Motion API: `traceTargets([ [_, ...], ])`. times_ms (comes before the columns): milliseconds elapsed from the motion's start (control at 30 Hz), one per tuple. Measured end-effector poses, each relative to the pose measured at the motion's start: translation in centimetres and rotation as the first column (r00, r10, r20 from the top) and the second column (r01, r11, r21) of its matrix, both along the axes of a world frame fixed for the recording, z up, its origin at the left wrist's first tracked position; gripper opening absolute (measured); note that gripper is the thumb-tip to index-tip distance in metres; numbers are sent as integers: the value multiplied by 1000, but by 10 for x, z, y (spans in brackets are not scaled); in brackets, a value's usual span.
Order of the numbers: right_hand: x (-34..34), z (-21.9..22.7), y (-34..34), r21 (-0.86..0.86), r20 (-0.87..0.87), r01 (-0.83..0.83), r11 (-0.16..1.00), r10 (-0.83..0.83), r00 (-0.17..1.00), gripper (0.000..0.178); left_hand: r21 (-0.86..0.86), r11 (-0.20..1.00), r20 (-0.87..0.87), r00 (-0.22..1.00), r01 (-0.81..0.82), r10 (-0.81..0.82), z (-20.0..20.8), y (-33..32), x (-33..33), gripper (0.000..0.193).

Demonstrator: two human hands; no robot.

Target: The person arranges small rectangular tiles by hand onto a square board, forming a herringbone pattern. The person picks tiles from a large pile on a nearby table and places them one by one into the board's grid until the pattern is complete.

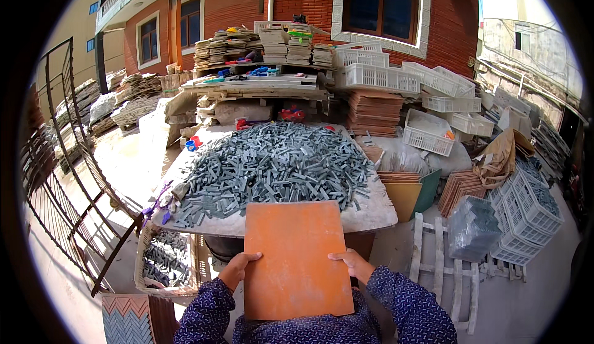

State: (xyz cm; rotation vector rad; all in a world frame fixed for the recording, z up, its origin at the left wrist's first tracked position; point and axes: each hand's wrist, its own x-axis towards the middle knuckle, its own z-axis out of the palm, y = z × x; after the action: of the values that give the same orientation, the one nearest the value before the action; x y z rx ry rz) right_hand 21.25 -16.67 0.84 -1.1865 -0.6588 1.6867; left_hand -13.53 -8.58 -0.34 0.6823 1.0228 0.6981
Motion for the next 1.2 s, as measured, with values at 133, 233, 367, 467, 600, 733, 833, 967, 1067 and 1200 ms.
traceTargets([
  [133, 1, 73, 15, 588, 169, 12, 809, -137, 976, 51, 620, 781, 102, 995, -83, 25, 102, -8, 1, 46],
  [233, 17, 107, 27, 682, 582, -244, 689, -308, 753, 37, 793, 559, -315, 949, 244, 32, 119, 8, -23, 33],
  [367, 28, 80, 29, 833, 544, -393, 389, -446, 710, 15, 817, 544, -252, 967, 191, 40, 127, -32, 0, 26],
  [467, 20, 26, 19, 815, 544, -510, 274, -665, 512, 23, 862, -10, -462, 793, 507, 398, 58, -32, -18, 29],
  [600, 12, -18, 0, 770, 598, -492, 406, -728, 335, 29, 800, -60, -484, 702, 597, 523, 12, -30, -18, 32],
  [733, 11, -52, 16, 722, 644, -506, 471, -725, 245, 34, 713, -38, -553, 595, 700, 583, -20, -12, -22, 36],
  [833, 10, -62, 25, 678, 679, -528, 511, -710, 185, 35, 712, -30, -556, 590, 701, 586, -43, 8, -19, 38],
  [967, 32, -78, 16, 623, 677, -557, 550, -735, 32, 34, 733, -2, -573, 619, 680, 537, -58, 12, 4, 38],
  [1067, 30, -54, 30, 570, 782, -635, 521, -581, 225, 36, 739, 6, -555, 605, 673, 571, -65, 8, -18, 36],
  [1200, 5, 26, 51, 556, 756, -693, 458, -625, 193, 47, 741, 47, -584, 609, 670, 536, -93, 17, -39, 36],
])
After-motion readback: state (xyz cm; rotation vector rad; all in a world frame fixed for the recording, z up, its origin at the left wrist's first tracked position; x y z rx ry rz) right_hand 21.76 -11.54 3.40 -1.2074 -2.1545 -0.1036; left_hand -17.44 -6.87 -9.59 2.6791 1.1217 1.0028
